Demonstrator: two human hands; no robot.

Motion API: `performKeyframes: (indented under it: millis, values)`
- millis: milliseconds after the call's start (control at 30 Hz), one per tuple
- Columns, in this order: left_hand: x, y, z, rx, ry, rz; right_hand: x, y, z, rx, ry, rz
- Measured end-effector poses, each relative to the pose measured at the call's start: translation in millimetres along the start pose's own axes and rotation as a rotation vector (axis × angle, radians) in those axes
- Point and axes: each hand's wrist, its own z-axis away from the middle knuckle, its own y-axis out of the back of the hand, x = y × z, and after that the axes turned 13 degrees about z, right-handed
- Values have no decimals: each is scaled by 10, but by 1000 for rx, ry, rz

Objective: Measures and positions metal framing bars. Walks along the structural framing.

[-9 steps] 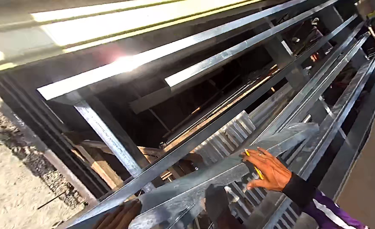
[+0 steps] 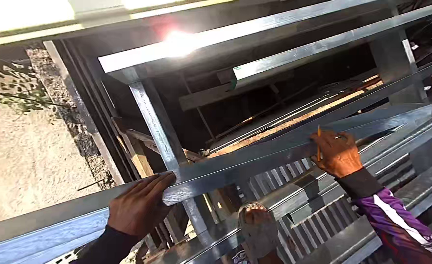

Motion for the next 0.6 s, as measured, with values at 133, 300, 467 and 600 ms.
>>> performKeyframes:
  millis: [133, 300, 467, 600]
  values:
    - [-125, -9, -284, 63, 63, -31, 91, -88, -596, 66, -30, -1]
    - [-119, 56, -633, 77, 139, -58, 162, -201, -1135, 143, -98, -53]
    - [20, 107, -806, 32, 208, -63, -160, -616, -795, 266, -314, -305]
    - [122, 217, -966, -41, 268, -76, -482, -1251, -689, 133, -270, -371]
